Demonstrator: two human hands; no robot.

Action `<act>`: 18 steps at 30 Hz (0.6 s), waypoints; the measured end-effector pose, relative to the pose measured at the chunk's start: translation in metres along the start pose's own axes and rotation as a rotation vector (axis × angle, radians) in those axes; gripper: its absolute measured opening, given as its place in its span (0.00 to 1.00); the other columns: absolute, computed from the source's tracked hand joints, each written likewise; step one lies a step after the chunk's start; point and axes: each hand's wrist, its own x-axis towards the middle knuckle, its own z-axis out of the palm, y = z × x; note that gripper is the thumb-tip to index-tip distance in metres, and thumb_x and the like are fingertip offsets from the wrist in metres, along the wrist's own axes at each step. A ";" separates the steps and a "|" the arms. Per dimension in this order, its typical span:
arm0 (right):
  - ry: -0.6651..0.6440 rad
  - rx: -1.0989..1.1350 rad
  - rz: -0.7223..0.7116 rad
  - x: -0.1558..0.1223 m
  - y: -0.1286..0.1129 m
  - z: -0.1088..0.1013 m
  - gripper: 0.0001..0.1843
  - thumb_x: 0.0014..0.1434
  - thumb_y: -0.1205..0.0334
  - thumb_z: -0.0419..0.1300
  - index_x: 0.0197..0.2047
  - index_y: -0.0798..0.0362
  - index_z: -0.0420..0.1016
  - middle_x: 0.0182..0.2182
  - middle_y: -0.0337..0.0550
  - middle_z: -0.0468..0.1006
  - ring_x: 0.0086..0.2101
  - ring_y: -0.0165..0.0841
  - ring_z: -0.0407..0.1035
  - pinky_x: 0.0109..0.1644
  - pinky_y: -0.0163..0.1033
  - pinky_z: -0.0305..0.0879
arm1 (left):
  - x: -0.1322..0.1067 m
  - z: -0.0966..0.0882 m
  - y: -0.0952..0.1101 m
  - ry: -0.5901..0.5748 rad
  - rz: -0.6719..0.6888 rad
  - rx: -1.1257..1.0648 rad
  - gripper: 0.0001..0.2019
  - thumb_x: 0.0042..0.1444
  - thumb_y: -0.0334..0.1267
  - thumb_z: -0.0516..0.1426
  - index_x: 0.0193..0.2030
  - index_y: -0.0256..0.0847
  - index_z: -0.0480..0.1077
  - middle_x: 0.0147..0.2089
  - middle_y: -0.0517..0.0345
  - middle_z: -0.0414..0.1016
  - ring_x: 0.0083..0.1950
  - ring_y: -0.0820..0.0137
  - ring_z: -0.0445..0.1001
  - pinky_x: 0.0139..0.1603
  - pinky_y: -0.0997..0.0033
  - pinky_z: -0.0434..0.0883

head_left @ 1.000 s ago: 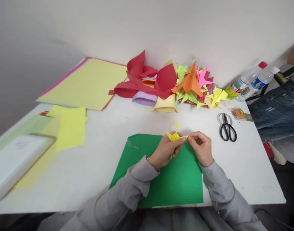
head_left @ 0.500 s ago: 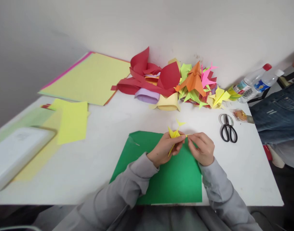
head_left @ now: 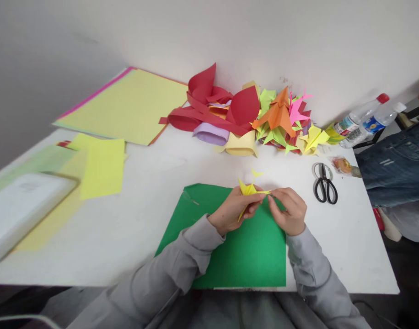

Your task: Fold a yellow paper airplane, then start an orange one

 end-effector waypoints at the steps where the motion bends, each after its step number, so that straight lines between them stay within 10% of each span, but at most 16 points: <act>1: 0.002 0.029 0.034 0.001 -0.002 0.000 0.06 0.60 0.69 0.60 0.39 0.51 0.77 0.30 0.45 0.80 0.30 0.34 0.75 0.34 0.40 0.73 | 0.000 -0.001 0.000 -0.005 -0.001 0.007 0.16 0.41 0.42 0.68 0.29 0.37 0.68 0.13 0.72 0.58 0.14 0.84 0.51 0.12 0.84 0.46; 10: -0.004 0.228 0.309 0.007 -0.011 -0.001 0.06 0.58 0.69 0.59 0.30 0.51 0.74 0.23 0.38 0.75 0.25 0.30 0.70 0.30 0.36 0.69 | -0.002 0.001 0.000 -0.022 -0.015 0.012 0.16 0.42 0.42 0.69 0.32 0.36 0.70 0.16 0.73 0.58 0.13 0.86 0.48 0.12 0.82 0.42; 18: 0.012 0.102 0.209 0.003 -0.007 -0.001 0.06 0.59 0.70 0.59 0.32 0.51 0.74 0.26 0.41 0.78 0.27 0.31 0.72 0.32 0.37 0.71 | 0.000 -0.001 -0.001 -0.035 -0.026 0.032 0.14 0.45 0.43 0.67 0.27 0.35 0.69 0.17 0.70 0.59 0.12 0.87 0.47 0.11 0.82 0.43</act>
